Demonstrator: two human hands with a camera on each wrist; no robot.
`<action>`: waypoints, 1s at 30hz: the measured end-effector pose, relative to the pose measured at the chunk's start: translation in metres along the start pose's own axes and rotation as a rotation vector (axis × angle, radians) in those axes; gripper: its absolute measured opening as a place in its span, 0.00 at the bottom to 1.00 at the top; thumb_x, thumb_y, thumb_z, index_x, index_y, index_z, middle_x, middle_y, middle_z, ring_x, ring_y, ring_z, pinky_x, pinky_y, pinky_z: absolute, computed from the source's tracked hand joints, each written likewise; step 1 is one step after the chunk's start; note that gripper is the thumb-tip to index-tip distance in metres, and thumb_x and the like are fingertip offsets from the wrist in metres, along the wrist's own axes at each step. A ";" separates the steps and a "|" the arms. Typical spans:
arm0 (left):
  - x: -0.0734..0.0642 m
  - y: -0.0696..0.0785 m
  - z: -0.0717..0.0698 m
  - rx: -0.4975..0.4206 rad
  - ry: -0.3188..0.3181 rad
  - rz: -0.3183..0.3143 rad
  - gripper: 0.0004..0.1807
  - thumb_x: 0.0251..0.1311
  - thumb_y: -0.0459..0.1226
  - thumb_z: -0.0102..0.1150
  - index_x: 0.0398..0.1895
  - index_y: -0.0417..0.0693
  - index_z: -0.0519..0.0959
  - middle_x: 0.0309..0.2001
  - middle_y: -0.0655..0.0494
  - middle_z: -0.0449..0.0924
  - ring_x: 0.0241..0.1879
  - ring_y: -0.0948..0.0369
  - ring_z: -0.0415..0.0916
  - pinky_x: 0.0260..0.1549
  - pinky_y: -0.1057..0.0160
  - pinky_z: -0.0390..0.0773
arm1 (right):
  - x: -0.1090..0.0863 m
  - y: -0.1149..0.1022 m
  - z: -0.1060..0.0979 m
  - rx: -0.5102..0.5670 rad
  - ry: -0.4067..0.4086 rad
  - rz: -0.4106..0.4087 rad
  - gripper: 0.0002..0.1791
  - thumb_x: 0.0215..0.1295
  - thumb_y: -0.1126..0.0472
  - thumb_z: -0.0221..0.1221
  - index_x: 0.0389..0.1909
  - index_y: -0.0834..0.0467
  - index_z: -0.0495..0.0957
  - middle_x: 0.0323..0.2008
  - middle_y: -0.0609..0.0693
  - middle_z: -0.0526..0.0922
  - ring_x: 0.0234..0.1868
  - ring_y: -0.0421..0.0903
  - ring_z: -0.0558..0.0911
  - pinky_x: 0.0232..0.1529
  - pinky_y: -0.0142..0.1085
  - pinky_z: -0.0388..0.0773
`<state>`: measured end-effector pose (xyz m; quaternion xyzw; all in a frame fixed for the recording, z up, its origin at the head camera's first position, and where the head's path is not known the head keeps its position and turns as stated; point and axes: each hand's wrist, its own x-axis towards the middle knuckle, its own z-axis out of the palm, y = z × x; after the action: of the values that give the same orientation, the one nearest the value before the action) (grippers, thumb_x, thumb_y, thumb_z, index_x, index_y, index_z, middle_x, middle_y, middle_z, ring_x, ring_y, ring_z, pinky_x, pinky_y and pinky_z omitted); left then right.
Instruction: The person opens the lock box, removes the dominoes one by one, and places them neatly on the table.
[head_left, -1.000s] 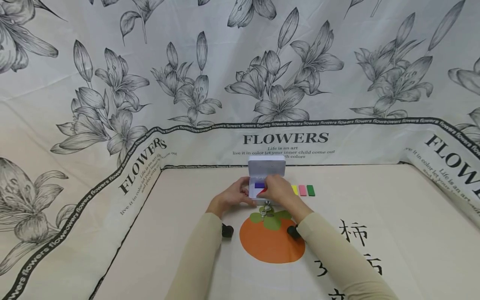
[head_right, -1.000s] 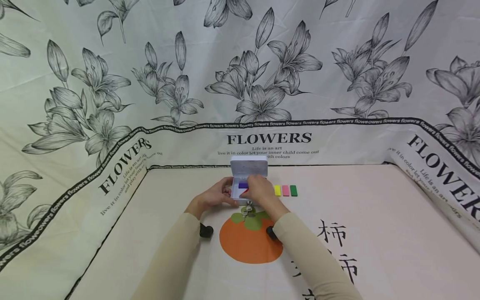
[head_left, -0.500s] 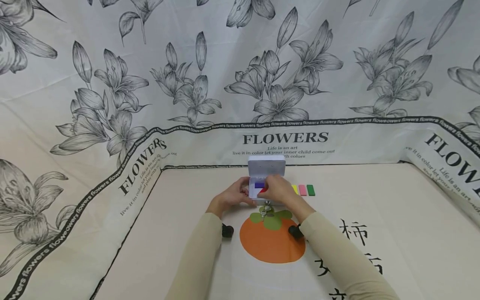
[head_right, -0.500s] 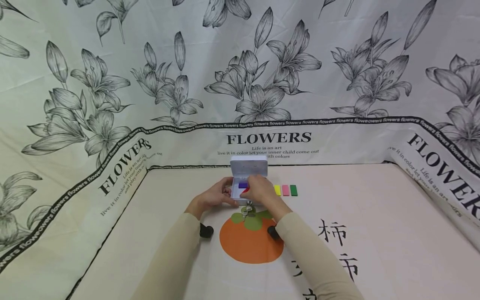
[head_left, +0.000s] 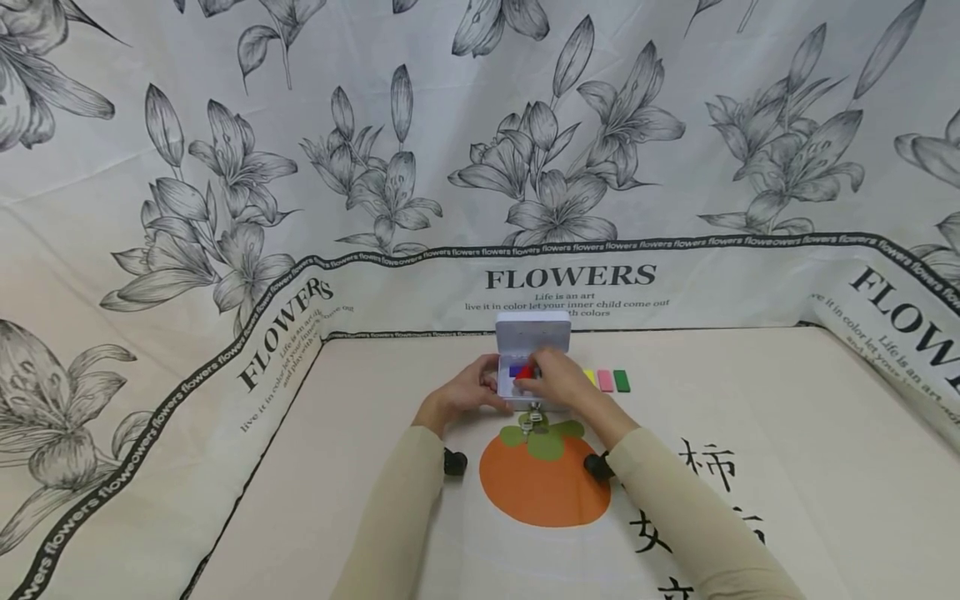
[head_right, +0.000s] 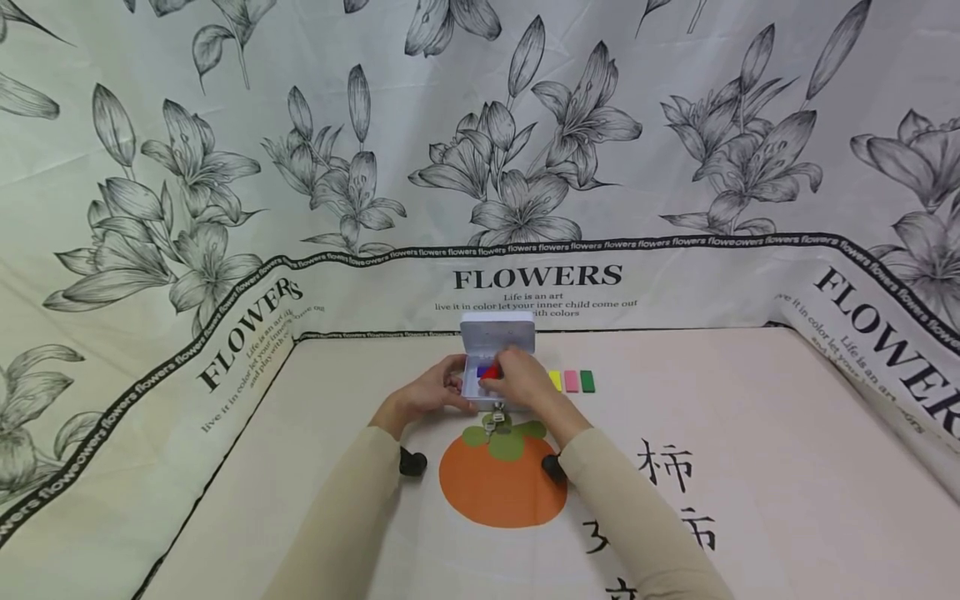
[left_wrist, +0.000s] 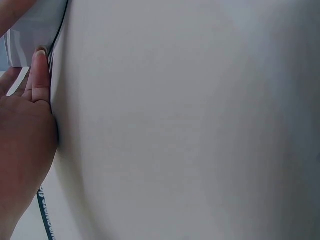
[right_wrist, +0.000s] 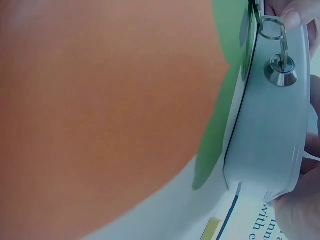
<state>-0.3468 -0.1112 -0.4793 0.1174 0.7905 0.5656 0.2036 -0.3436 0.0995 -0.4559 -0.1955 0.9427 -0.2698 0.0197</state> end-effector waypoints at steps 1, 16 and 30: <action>0.000 0.000 0.000 0.002 0.001 -0.001 0.55 0.44 0.25 0.78 0.78 0.49 0.59 0.47 0.51 0.72 0.42 0.58 0.69 0.48 0.60 0.68 | 0.000 0.000 0.000 0.007 0.004 -0.005 0.17 0.64 0.53 0.70 0.41 0.63 0.82 0.40 0.55 0.80 0.38 0.49 0.78 0.43 0.44 0.77; 0.000 -0.001 0.002 -0.002 0.001 0.004 0.55 0.44 0.24 0.78 0.78 0.48 0.59 0.48 0.50 0.72 0.41 0.60 0.68 0.46 0.62 0.69 | -0.007 0.012 -0.004 0.164 0.127 -0.044 0.18 0.65 0.56 0.70 0.46 0.66 0.82 0.36 0.54 0.85 0.37 0.49 0.82 0.40 0.42 0.81; 0.002 -0.002 0.000 -0.001 0.011 -0.002 0.56 0.43 0.24 0.79 0.78 0.49 0.60 0.49 0.51 0.72 0.42 0.59 0.69 0.48 0.60 0.69 | -0.018 0.020 -0.016 0.247 0.223 -0.054 0.22 0.57 0.63 0.74 0.51 0.69 0.82 0.40 0.59 0.87 0.38 0.51 0.88 0.40 0.41 0.85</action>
<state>-0.3485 -0.1108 -0.4816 0.1135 0.7914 0.5665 0.1998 -0.3363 0.1305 -0.4537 -0.1859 0.8929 -0.4043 -0.0684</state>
